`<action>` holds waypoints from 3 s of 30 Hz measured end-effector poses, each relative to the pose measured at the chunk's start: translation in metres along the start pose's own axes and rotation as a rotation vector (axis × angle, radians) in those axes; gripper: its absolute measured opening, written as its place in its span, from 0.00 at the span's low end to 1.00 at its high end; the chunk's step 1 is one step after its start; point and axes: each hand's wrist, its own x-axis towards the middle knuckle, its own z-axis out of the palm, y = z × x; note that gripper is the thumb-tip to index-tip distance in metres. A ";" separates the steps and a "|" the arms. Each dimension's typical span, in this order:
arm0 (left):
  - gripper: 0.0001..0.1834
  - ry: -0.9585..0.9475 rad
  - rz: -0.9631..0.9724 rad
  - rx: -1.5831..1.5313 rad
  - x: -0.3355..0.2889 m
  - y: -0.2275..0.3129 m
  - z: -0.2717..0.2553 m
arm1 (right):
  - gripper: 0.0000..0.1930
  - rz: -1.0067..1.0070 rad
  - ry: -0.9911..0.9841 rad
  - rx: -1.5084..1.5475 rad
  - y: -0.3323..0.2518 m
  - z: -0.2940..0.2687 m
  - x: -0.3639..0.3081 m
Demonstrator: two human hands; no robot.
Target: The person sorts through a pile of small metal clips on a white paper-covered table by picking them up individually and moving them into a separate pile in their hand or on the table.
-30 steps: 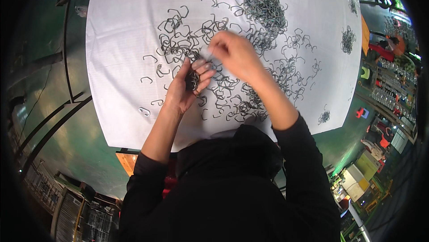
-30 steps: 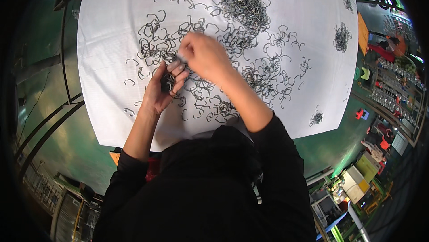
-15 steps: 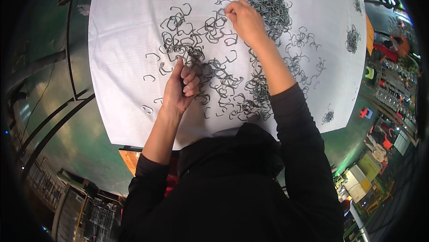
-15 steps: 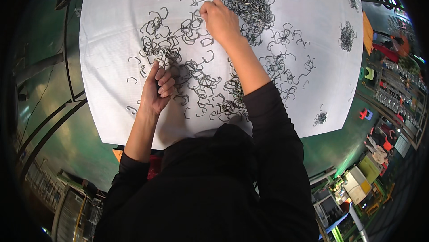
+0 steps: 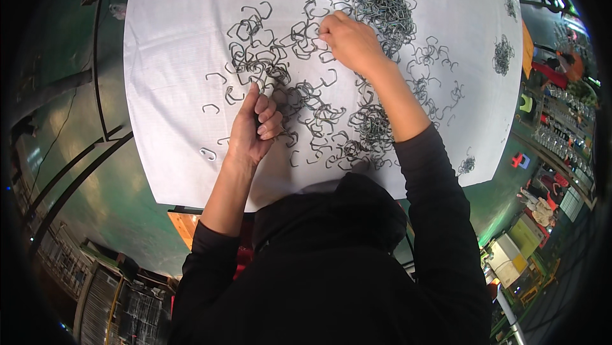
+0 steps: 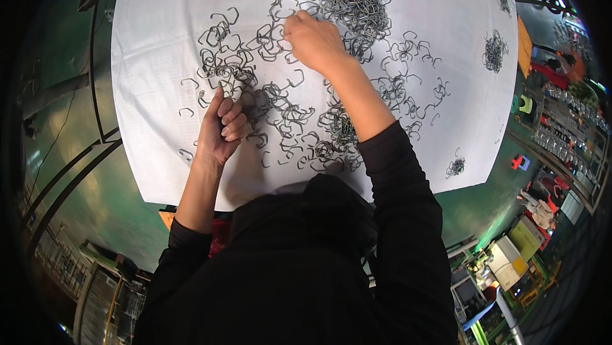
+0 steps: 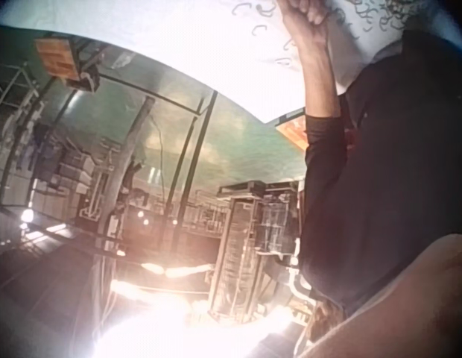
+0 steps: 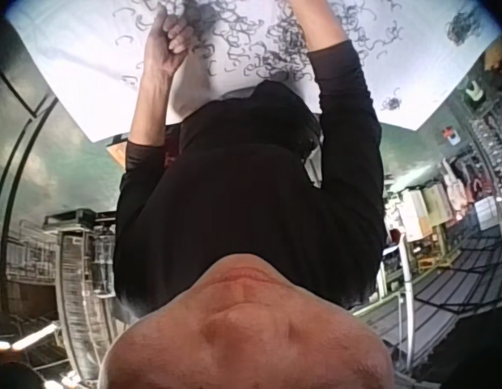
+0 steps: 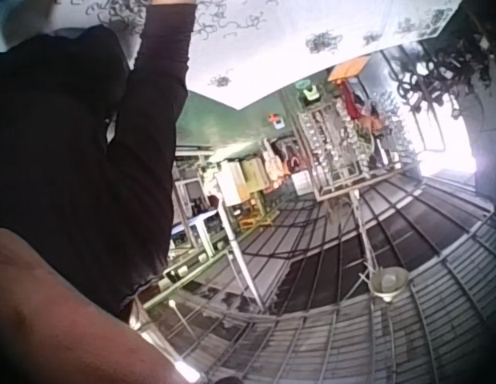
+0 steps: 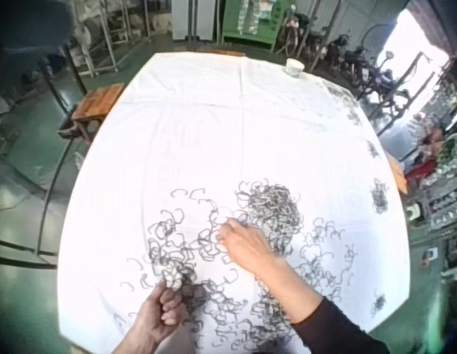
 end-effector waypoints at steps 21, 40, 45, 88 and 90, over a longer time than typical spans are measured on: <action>0.22 0.040 0.001 0.021 -0.003 0.000 0.000 | 0.02 -0.028 0.116 0.009 -0.002 0.008 0.004; 0.19 -0.127 0.011 -0.007 0.016 -0.001 -0.003 | 0.07 -0.055 0.111 -0.156 0.014 0.000 0.025; 0.20 -0.017 0.025 0.028 0.016 -0.010 -0.004 | 0.04 -0.052 -0.039 0.365 -0.024 -0.009 -0.019; 0.20 0.037 -0.059 0.168 -0.004 -0.021 0.006 | 0.06 -0.885 -0.521 0.198 -0.198 -0.145 -0.091; 0.19 0.069 -0.011 0.164 -0.007 -0.020 0.002 | 0.06 -0.820 -0.478 0.243 -0.184 -0.140 -0.085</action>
